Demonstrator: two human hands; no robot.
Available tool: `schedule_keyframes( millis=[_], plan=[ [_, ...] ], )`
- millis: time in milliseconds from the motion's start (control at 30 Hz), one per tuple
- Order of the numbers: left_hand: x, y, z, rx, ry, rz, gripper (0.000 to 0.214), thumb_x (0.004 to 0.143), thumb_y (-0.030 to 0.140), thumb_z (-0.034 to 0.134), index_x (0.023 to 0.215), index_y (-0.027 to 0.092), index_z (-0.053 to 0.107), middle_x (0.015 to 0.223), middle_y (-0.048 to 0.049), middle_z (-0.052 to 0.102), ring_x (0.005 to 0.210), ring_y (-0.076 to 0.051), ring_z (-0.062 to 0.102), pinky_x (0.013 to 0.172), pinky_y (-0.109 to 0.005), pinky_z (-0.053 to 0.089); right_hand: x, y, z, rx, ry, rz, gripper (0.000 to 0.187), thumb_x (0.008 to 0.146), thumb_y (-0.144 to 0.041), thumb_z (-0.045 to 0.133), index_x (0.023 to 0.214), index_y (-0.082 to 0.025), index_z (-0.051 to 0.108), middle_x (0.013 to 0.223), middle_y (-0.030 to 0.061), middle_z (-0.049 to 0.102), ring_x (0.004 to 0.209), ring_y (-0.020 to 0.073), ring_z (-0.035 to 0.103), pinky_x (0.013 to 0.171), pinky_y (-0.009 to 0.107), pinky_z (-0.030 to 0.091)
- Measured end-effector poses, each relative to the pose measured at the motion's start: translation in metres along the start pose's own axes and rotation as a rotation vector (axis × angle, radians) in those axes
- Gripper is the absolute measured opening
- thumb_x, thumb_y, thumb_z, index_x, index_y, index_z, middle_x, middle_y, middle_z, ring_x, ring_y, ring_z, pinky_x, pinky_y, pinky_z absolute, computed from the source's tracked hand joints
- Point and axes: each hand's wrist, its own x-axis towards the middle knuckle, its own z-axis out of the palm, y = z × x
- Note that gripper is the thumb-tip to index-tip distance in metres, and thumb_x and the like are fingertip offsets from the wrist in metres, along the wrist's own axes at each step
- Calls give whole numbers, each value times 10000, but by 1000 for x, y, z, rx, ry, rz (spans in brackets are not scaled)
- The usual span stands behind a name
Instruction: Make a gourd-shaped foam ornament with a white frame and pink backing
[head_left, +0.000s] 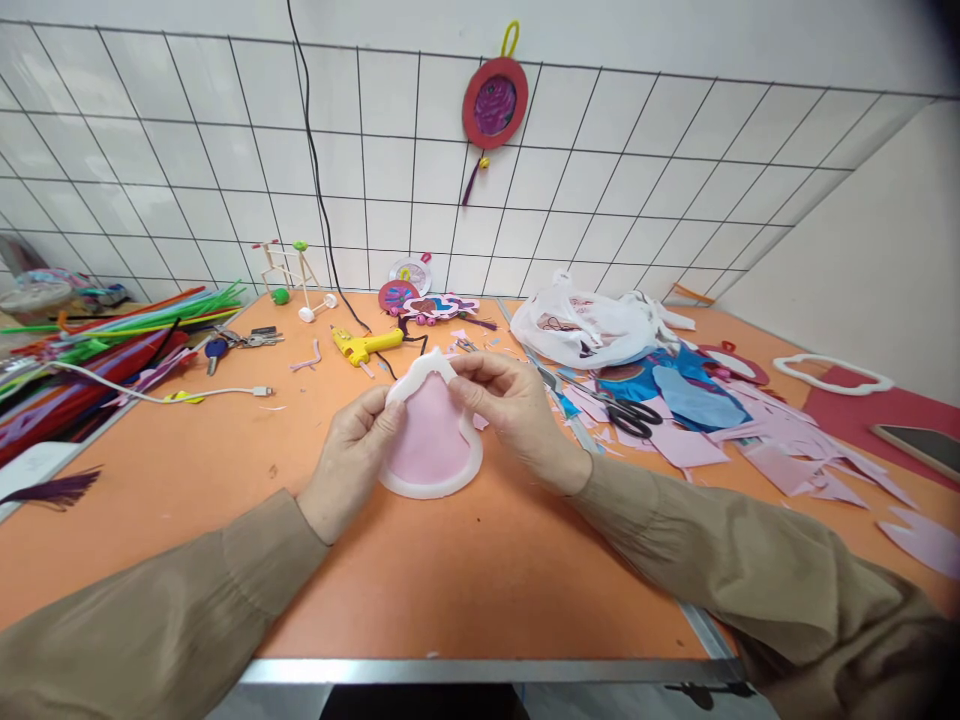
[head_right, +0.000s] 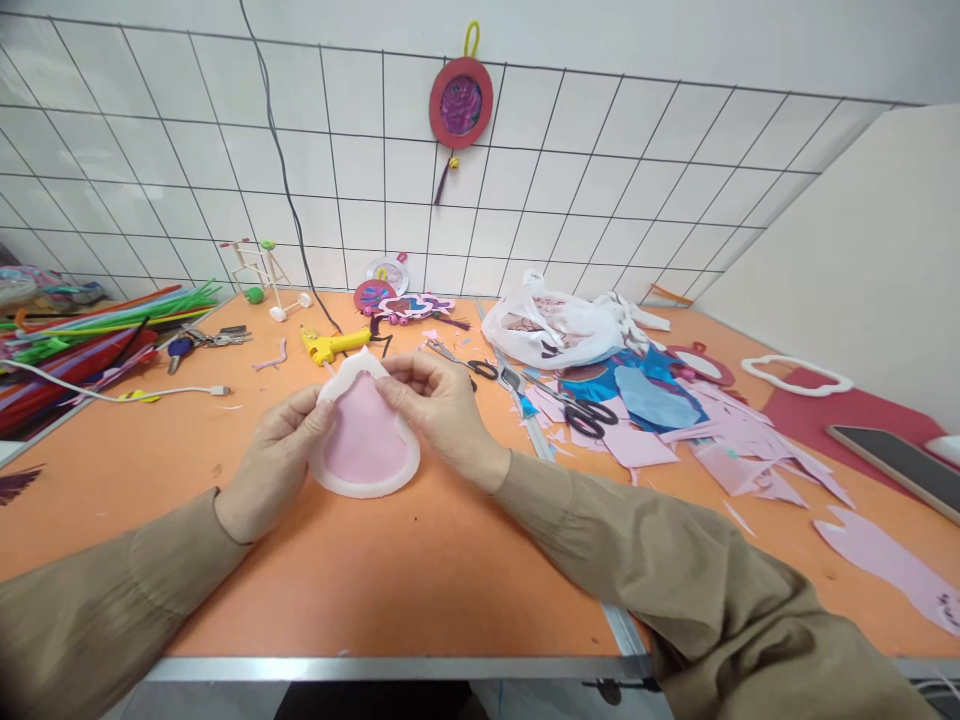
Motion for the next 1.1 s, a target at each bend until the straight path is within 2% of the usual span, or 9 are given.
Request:
schedule_keyframes(
  millis=[100,200,300,433,633,867,1100],
  plan=[
    [2,1,0,-66,5,-43,339,772,450,731,939,156,724,786,-46,702,670,-155,609,644,-262,485,0,3,-2,51,-27,48,382,800,-546,633,870,-176,692,747,22,638,614,123,544,525,250,424],
    [4,3,1,-139,10,-84,336,755,432,748,935,150,717,766,-47,715,641,-150,619,630,-258,495,0,6,-3,122,-72,105,457,821,-601,576,735,-157,646,654,8,575,550,101,484,499,240,388],
    [6,4,2,-191,44,-123,311,716,423,778,833,144,708,707,-37,709,581,-133,602,577,-239,477,0,8,-4,115,-84,97,464,807,-581,597,601,-168,554,600,-9,514,525,94,444,493,242,369],
    [7,3,2,-229,74,-150,303,677,420,805,742,148,688,643,-18,684,543,-118,583,540,-226,459,0,6,-4,64,-100,62,432,797,-498,620,533,-181,491,549,-29,444,515,93,411,499,248,355],
    [9,1,0,-273,54,-152,253,707,388,788,713,159,681,623,-16,679,521,-118,571,527,-230,461,-1,3,-3,-80,-60,7,244,762,-399,630,668,-176,597,599,-24,512,530,92,416,491,244,347],
    [8,2,1,-263,49,-138,300,703,406,797,817,144,707,679,-31,710,558,-124,602,562,-228,475,-2,4,-1,-113,-31,-55,189,787,-338,618,693,-174,628,609,-18,531,533,96,438,504,251,382],
    [8,2,1,-254,51,-126,285,700,408,798,778,151,706,647,-24,694,554,-130,589,551,-241,452,-1,4,-1,-104,-27,-42,167,780,-325,621,706,-178,645,622,-12,556,537,100,455,500,250,384]
  ],
)
